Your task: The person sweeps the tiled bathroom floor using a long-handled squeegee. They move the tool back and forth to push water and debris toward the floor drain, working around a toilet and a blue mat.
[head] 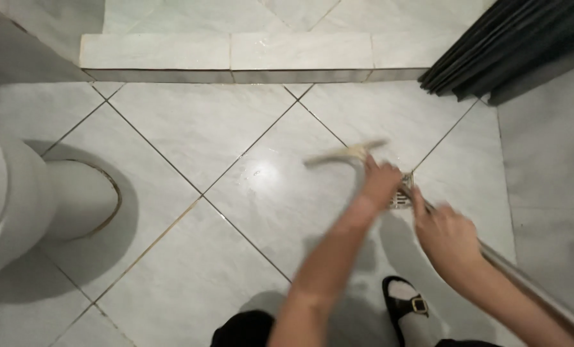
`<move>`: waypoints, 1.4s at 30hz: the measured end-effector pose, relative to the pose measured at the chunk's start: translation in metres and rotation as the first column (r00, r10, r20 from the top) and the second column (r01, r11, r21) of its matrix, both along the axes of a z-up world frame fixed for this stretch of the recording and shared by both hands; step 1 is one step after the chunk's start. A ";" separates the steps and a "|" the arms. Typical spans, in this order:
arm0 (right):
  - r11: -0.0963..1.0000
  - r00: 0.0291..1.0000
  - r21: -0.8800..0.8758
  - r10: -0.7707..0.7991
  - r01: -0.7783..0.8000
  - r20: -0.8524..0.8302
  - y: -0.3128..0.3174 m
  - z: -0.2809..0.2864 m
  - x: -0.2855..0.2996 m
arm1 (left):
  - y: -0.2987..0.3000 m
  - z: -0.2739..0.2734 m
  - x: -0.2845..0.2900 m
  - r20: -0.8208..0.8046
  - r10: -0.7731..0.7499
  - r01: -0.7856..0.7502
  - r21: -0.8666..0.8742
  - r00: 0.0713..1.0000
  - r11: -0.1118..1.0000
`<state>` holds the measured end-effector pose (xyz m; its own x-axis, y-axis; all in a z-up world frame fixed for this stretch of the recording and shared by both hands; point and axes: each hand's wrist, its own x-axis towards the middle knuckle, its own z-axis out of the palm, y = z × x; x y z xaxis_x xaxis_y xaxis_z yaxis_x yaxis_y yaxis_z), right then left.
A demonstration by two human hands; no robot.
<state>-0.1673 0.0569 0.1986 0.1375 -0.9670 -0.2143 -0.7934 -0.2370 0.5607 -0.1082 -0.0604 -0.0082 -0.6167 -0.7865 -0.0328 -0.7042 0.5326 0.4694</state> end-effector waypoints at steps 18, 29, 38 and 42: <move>0.911 0.978 -0.362 0.206 -0.197 -0.012 -0.161 -0.057 0.186 | -0.199 -0.019 0.210 -0.054 0.203 -0.210 -0.314 0.978 0.926; 0.934 0.939 -0.269 0.145 -0.234 -0.313 -0.171 -0.032 0.260 | -0.199 0.012 0.263 -0.292 0.130 -0.187 -0.177 0.947 0.966; 0.879 0.883 -0.271 0.276 -0.392 -0.380 -0.147 -0.061 0.231 | -0.179 -0.035 0.231 -0.328 0.241 -0.314 -0.193 0.913 0.929; 0.839 0.922 -0.385 0.329 -0.384 -0.203 -0.151 -0.100 0.171 | -0.169 -0.044 0.192 -0.241 0.301 -0.342 -0.149 0.923 0.928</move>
<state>0.0037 -0.0939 0.0983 0.4886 -0.8592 0.1517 -0.6162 -0.2167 0.7572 0.0836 -0.2295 -0.0524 -0.3062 -0.9227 0.2342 -0.7481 0.3854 0.5402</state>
